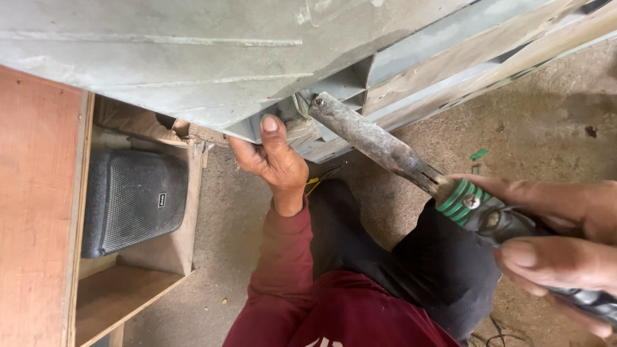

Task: The person positions a large metal frame on the floor and uses a chisel to scrape and clean the interior corners and edges of the frame. They hold the frame steady with one hand while applying the tool with the other to remove debris or residue from the metal surface.

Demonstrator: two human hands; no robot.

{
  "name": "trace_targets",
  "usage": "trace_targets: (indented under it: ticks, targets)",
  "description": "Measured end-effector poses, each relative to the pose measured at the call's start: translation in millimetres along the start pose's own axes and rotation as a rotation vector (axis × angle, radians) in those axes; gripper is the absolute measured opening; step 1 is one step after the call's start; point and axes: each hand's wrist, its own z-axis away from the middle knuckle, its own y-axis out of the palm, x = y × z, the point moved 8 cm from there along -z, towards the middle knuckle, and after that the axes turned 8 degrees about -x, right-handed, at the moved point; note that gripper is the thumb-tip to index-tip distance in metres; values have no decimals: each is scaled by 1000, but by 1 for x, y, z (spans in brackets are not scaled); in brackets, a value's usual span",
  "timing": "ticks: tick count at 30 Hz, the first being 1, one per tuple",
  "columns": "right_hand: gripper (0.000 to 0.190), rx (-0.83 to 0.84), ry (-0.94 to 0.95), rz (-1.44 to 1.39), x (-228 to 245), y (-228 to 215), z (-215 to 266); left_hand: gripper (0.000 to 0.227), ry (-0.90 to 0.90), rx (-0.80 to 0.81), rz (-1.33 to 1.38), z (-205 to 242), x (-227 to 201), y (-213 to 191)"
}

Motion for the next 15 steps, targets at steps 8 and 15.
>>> trace_targets:
  ticks: [8,15]
  targets:
    - [84,-259,15,315,-17,-25,1,55,11,18,34,0,-1,2]
    - [88,-193,139,-8,-16,-25,0,52,8,9,22,0,1,-1]
